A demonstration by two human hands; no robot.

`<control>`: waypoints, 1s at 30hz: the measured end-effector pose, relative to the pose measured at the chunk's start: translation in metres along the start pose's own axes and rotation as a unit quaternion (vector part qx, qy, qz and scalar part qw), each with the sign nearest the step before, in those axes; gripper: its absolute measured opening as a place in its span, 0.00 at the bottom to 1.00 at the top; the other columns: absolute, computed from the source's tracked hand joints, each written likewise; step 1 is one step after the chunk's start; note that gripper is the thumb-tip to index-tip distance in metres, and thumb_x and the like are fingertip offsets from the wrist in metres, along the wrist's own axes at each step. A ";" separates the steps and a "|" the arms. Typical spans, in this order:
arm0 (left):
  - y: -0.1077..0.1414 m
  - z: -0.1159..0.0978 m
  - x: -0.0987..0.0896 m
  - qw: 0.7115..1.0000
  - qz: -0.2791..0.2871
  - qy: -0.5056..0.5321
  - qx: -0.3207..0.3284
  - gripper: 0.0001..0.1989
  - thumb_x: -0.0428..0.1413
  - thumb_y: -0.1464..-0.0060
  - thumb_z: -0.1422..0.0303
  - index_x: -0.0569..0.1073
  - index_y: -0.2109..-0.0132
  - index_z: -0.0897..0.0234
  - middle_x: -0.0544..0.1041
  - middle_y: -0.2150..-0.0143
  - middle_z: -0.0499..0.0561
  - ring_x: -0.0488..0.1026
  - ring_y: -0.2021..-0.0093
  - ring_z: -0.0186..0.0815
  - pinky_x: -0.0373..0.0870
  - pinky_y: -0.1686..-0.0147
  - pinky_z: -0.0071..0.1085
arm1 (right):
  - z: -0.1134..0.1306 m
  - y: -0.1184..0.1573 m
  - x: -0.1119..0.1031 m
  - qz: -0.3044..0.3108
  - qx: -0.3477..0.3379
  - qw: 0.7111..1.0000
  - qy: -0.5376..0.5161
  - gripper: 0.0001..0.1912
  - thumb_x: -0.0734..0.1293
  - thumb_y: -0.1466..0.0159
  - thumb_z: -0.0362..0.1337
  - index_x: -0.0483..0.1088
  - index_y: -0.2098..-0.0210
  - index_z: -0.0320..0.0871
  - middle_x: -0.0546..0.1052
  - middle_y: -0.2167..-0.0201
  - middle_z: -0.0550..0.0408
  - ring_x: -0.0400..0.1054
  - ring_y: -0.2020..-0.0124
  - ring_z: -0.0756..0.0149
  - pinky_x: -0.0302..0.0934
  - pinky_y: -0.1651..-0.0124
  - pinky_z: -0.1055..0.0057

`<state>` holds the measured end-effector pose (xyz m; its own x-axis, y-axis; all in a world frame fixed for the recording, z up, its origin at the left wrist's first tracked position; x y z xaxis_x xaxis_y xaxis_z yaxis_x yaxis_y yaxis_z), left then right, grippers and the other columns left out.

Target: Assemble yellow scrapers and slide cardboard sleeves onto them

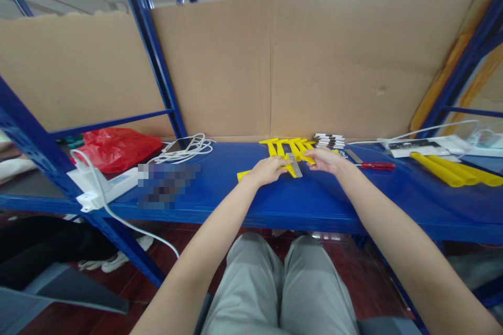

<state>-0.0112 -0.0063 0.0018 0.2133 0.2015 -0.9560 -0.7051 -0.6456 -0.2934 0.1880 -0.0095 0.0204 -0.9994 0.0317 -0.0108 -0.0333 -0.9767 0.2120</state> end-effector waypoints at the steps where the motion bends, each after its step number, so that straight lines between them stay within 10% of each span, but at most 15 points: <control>1: 0.000 0.000 0.000 1.000 -0.001 0.001 0.001 0.20 0.51 0.35 0.66 0.70 0.38 0.56 0.75 0.41 0.54 0.72 0.42 0.41 0.68 0.44 0.36 | 0.001 0.001 0.001 0.007 -0.005 1.000 0.002 0.09 0.64 0.39 0.23 0.65 0.65 0.43 0.68 0.83 0.63 0.61 0.84 0.75 0.59 0.78 0.79; 30: -0.003 0.004 0.006 0.999 -0.034 0.017 -0.029 0.26 0.54 0.37 0.68 0.62 0.34 0.67 0.72 0.39 0.61 0.70 0.39 0.42 0.67 0.42 0.36 | -0.005 0.007 0.018 -0.021 -0.066 0.993 0.095 0.15 0.72 0.44 0.31 0.62 0.80 0.41 0.63 0.85 0.63 0.47 0.85 0.81 0.40 0.84 0.82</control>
<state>-0.0106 0.0003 -0.0032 0.2828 0.2219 -0.9332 -0.6486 -0.6725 -0.3565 0.1700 -0.0170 0.0169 -0.9781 0.0442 -0.2035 -0.0612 -0.9951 0.0780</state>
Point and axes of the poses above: each hand's wrist, its own y-axis away from the middle knuckle, its own x-axis out of the palm, z = x × y, the point moved 1 cm from there along -y, towards the middle knuckle
